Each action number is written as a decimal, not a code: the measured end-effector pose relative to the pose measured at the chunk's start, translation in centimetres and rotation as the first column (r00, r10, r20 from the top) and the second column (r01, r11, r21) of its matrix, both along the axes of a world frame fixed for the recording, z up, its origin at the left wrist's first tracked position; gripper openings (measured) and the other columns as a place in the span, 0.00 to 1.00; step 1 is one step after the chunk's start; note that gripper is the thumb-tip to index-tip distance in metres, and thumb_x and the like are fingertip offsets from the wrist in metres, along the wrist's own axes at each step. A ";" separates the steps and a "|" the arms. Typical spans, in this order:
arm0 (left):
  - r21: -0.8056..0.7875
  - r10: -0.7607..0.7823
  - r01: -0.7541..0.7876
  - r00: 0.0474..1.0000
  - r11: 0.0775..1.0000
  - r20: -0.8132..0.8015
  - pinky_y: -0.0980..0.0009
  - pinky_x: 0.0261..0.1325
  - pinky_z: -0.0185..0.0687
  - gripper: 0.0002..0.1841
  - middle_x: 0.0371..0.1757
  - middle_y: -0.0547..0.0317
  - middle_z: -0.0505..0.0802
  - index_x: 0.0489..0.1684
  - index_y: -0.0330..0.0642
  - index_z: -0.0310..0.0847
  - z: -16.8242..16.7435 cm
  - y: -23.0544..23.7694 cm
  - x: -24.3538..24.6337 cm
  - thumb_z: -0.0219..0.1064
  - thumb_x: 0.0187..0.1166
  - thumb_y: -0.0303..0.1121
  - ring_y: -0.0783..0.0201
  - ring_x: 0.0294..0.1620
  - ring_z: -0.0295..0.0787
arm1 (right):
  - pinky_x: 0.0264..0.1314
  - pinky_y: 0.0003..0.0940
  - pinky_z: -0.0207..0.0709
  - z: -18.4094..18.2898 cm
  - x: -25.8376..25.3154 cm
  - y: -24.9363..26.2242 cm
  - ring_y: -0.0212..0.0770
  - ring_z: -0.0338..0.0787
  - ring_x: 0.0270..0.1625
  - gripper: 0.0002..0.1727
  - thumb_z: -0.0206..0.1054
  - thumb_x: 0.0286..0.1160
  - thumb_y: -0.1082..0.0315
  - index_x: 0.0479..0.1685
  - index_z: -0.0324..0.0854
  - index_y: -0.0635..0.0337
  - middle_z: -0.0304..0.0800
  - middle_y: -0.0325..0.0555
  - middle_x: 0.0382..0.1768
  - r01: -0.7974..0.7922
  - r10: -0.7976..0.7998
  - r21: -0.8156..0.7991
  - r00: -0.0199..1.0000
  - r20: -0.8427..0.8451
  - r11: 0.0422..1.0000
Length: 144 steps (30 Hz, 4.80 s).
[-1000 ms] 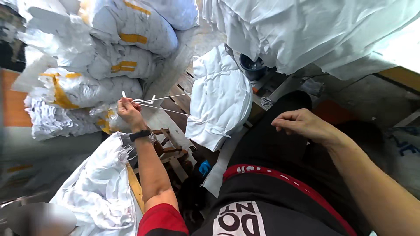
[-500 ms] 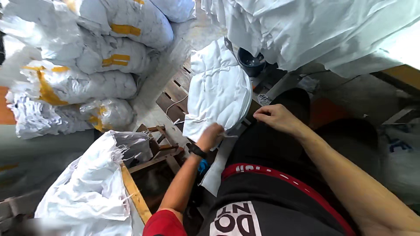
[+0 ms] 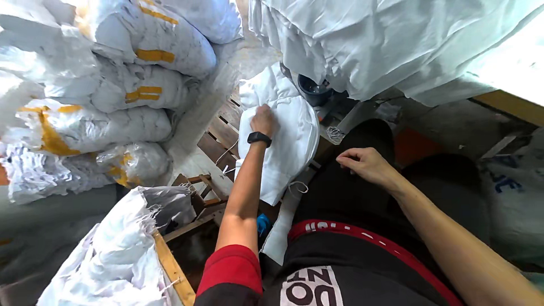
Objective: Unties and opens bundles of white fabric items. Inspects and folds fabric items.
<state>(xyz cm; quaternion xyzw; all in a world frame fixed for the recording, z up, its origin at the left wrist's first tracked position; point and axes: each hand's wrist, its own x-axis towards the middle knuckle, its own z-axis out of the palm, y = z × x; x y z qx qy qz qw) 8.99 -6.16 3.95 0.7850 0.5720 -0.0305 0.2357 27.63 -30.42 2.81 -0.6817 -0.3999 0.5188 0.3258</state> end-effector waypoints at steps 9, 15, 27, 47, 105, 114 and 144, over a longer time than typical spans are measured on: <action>-0.146 -0.262 0.323 0.907 0.935 0.331 0.49 0.66 0.83 0.17 0.60 0.38 0.92 0.63 0.30 0.86 4.1 -11.8 -0.3 0.63 0.87 0.35 0.47 0.59 0.91 | 0.36 0.28 0.78 -0.5 1.7 0.4 0.30 0.83 0.34 0.19 0.61 0.90 0.59 0.69 0.78 0.61 0.89 0.46 0.51 0.333 -0.331 -0.005 0.937 -0.108 0.943; -0.086 0.440 -0.437 0.898 0.895 0.010 0.35 0.75 0.71 0.33 0.73 0.23 0.77 0.77 0.27 0.72 -0.5 -11.6 -16.5 0.73 0.78 0.41 0.29 0.75 0.75 | 0.27 0.18 0.74 -1.3 2.4 -0.9 0.22 0.79 0.25 0.10 0.64 0.87 0.65 0.57 0.84 0.60 0.89 0.36 0.38 0.397 -0.398 -0.033 0.909 -0.124 0.917; -0.411 0.519 -0.489 0.853 0.769 -0.044 0.41 0.73 0.75 0.30 0.59 0.29 0.89 0.62 0.24 0.81 -0.1 -10.0 -18.8 0.72 0.80 0.48 0.40 0.64 0.86 | 0.56 0.52 0.81 1.1 -4.5 1.7 0.53 0.90 0.49 0.12 0.62 0.85 0.72 0.53 0.86 0.73 0.90 0.64 0.50 -0.052 0.031 0.247 0.996 0.089 0.968; -0.311 0.221 0.096 0.512 0.946 0.830 0.73 0.53 0.84 0.45 0.67 0.61 0.84 0.92 0.54 0.47 1.3 -10.0 -10.3 0.67 0.71 0.26 0.76 0.48 0.85 | 0.43 0.35 0.86 1.3 -7.2 6.2 0.34 0.90 0.35 0.11 0.72 0.80 0.65 0.51 0.85 0.64 0.91 0.46 0.35 0.019 -0.012 0.020 0.947 -0.320 1.000; -0.202 0.405 -0.437 0.443 0.877 0.800 0.67 0.57 0.86 0.25 0.66 0.55 0.85 0.75 0.40 0.70 -1.0 -12.3 -9.6 0.69 0.82 0.37 0.69 0.57 0.86 | 0.28 0.27 0.75 0.3 -8.1 10.5 0.26 0.79 0.22 0.16 0.65 0.85 0.63 0.26 0.82 0.60 0.80 0.36 0.19 -0.054 0.108 0.168 0.938 -0.329 0.984; -0.240 0.450 -0.442 0.464 0.864 0.763 0.67 0.50 0.87 0.22 0.65 0.57 0.83 0.74 0.43 0.72 -1.0 -12.2 -9.7 0.56 0.90 0.47 0.69 0.53 0.86 | 0.25 0.26 0.76 0.3 -8.2 10.4 0.27 0.79 0.19 0.21 0.59 0.90 0.63 0.21 0.78 0.57 0.80 0.36 0.16 0.022 -0.004 0.034 0.897 -0.442 0.999; -0.053 0.358 -0.416 0.704 0.908 0.613 0.56 0.42 0.86 0.34 0.60 0.43 0.87 0.80 0.42 0.64 0.5 -13.2 -9.5 0.74 0.72 0.32 0.52 0.47 0.89 | 0.49 0.58 0.83 -0.5 -10.9 10.9 0.50 0.92 0.43 0.20 0.82 0.62 0.60 0.47 0.85 0.65 0.91 0.55 0.38 -0.027 0.037 0.075 0.992 -0.123 0.997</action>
